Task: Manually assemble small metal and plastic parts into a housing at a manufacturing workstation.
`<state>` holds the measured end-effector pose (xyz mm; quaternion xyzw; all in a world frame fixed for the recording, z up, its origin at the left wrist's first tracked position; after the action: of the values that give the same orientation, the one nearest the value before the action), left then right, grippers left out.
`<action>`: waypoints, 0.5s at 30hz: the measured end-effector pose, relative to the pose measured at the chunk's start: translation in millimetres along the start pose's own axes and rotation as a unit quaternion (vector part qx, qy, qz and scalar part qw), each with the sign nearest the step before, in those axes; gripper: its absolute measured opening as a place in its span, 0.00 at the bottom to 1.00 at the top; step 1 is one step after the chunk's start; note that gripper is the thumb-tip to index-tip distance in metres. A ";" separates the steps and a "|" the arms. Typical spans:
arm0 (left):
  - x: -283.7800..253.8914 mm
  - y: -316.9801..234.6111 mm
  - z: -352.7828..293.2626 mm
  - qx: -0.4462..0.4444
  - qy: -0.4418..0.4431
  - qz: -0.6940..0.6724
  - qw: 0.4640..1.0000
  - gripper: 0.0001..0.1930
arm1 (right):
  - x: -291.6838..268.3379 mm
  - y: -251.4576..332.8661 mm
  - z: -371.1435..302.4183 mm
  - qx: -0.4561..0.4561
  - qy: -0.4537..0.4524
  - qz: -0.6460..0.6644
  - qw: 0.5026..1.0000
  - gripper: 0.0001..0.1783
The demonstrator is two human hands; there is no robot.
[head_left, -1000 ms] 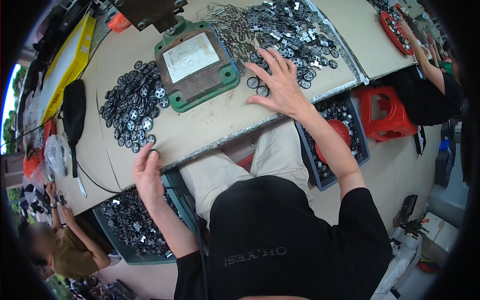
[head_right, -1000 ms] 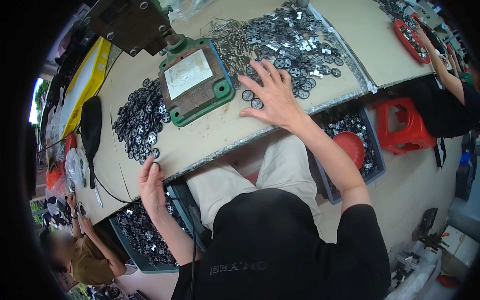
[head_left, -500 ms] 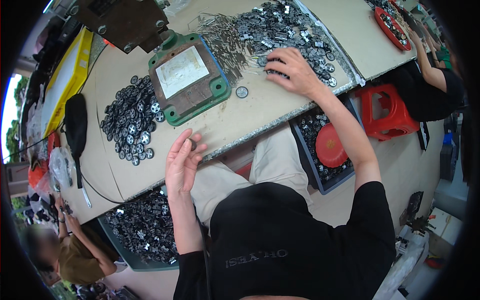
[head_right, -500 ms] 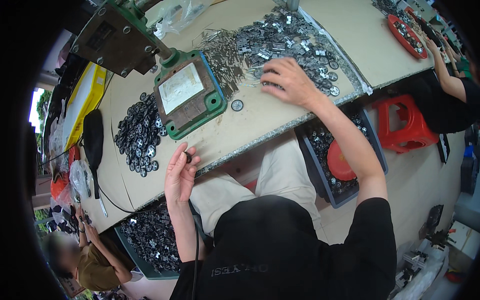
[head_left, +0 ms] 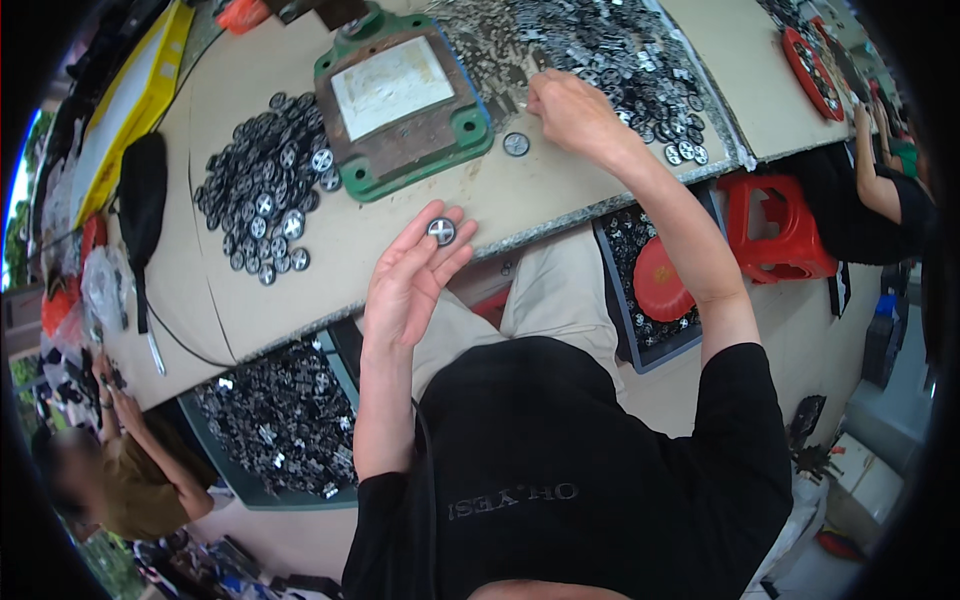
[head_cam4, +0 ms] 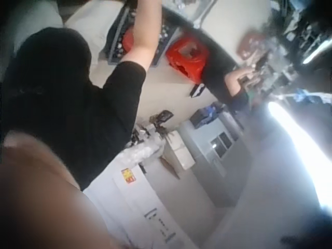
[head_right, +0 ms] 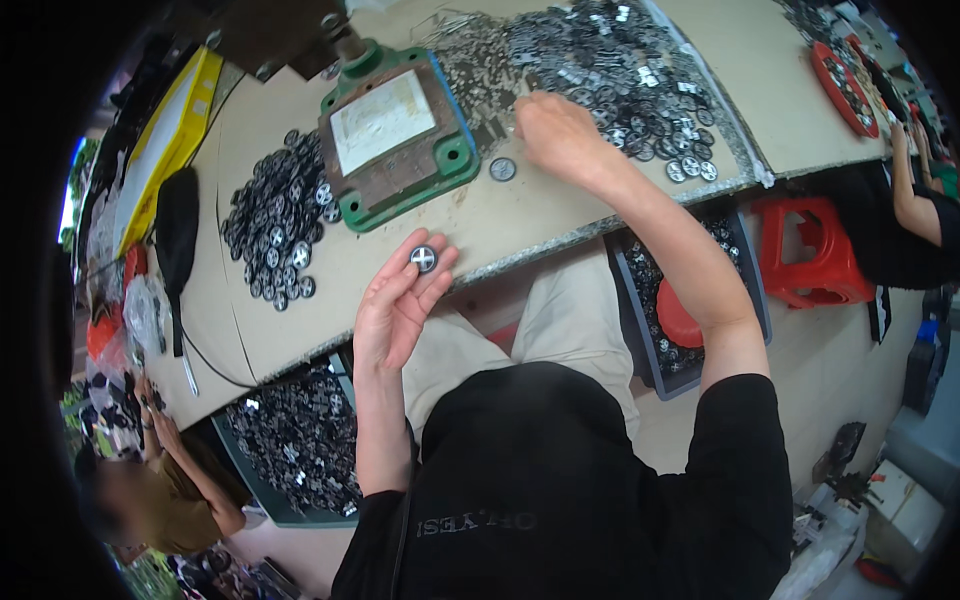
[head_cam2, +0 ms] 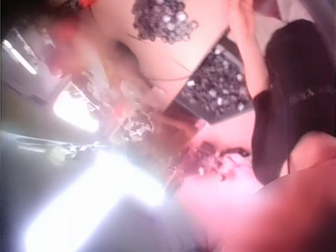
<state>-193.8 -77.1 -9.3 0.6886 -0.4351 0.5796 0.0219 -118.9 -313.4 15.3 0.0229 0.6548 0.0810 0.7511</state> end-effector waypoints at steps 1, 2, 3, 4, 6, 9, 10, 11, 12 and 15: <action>-2.1 -0.1 -0.4 0.004 -0.006 -0.004 1.000 0.21 | -0.9 2.3 1.0 0.000 -0.020 -0.028 0.999 0.04; -3.4 0.5 -1.3 0.003 -0.006 0.003 1.000 0.21 | -2.1 5.5 -1.0 0.007 -0.025 -0.029 0.999 0.04; -4.2 0.8 -1.2 0.001 -0.001 0.011 1.000 0.21 | -0.5 6.5 -0.4 0.003 -0.023 -0.030 0.999 0.04; -7.5 0.5 -2.0 0.003 -0.003 0.008 1.000 0.21 | 0.0 6.9 0.1 0.004 -0.032 -0.039 0.999 0.04; -14.1 1.0 -2.7 0.020 0.013 0.045 0.999 0.20 | -3.3 8.9 1.0 0.004 -0.042 -0.051 0.998 0.05; -20.6 6.6 -2.7 0.020 0.009 -0.025 0.999 0.19 | -11.0 10.5 4.8 0.043 0.026 0.005 0.999 0.06; -20.0 6.9 -2.5 0.018 0.011 -0.025 0.999 0.19 | -11.2 9.1 6.9 0.065 0.064 0.016 0.996 0.06; -17.1 6.0 -2.4 0.026 0.036 -0.058 0.997 0.19 | -10.7 7.5 8.5 0.087 0.102 0.027 0.991 0.06; -14.4 5.2 -2.7 0.033 0.059 -0.091 0.994 0.20 | -13.6 7.7 10.4 0.088 0.102 0.025 0.991 0.06; -13.8 3.9 -1.5 0.049 0.068 -0.035 0.996 0.20 | -10.8 4.0 14.8 0.087 0.135 0.030 0.987 0.06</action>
<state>-196.7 -70.8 -21.9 0.6625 -0.3793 0.6448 0.0381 -106.0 -310.0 28.5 0.0965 0.7539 0.0481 0.6481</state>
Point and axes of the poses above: each hand's wrist, its own z-axis towards the middle knuckle, its own x-axis out of the palm, y = z × x, the point moved 5 cm from there along z, towards the middle knuckle, and after that the axes turned 10 degrees about -z, right-handed, at the moved point
